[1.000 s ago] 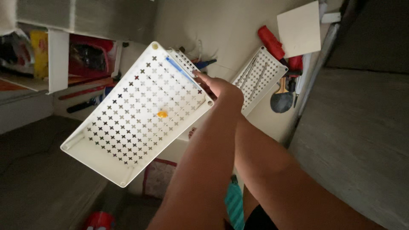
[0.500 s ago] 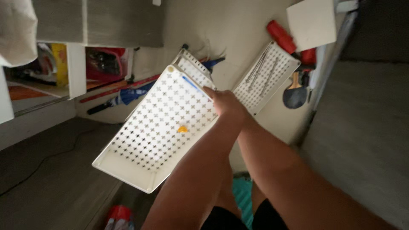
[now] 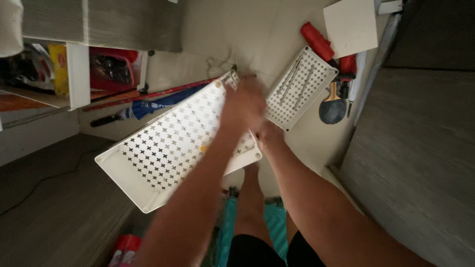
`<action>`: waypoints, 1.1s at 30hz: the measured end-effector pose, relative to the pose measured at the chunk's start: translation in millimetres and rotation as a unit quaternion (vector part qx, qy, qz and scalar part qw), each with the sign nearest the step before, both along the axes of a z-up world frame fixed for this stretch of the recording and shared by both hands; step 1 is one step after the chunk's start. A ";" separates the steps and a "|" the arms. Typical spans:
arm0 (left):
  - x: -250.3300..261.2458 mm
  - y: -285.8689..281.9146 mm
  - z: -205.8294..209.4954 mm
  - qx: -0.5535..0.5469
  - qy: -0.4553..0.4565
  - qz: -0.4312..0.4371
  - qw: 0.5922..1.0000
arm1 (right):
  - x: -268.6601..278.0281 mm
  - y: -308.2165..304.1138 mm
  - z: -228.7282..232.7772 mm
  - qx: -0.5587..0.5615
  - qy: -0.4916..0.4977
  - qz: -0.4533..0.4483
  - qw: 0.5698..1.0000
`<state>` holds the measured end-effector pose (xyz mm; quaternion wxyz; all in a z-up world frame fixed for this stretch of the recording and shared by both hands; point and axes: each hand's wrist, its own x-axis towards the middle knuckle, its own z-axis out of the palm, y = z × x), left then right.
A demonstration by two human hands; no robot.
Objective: The person assembles a white plastic storage rack by inserting metal rods into the perforated trays and securing them with black caps. They handle multiple trays and rods, aligning and connecting them on the floor.
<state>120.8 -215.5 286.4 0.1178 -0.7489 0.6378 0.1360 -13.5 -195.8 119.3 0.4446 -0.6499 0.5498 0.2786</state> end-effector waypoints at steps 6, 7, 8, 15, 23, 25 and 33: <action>81.4 -22.9 -3.2 0.279 0.280 0.318 0.862 | -33.1 -12.9 -59.8 -0.080 -0.033 0.058 0.995; 76.2 -19.9 -9.0 0.292 0.284 0.299 0.863 | -26.0 -23.7 -61.8 -0.143 -0.071 0.102 0.982; 68.2 -18.6 -15.0 0.304 0.288 0.278 0.865 | -10.3 -37.7 -63.0 0.004 -0.083 -0.155 0.984; 48.9 -7.0 -28.6 0.320 0.363 0.266 0.834 | 81.8 -88.2 -41.4 0.288 -0.126 -0.381 0.870; 16.9 18.3 -58.1 0.276 0.355 0.257 0.855 | 66.0 -67.4 -66.4 0.295 -0.084 -0.277 0.911; 25.1 23.6 -59.3 0.267 0.332 0.198 0.883 | 77.9 -57.8 -75.7 0.299 -0.084 -0.264 0.913; 25.7 20.0 -9.4 0.197 0.433 0.332 0.814 | 70.8 -57.8 -88.5 0.232 -0.101 -0.255 0.933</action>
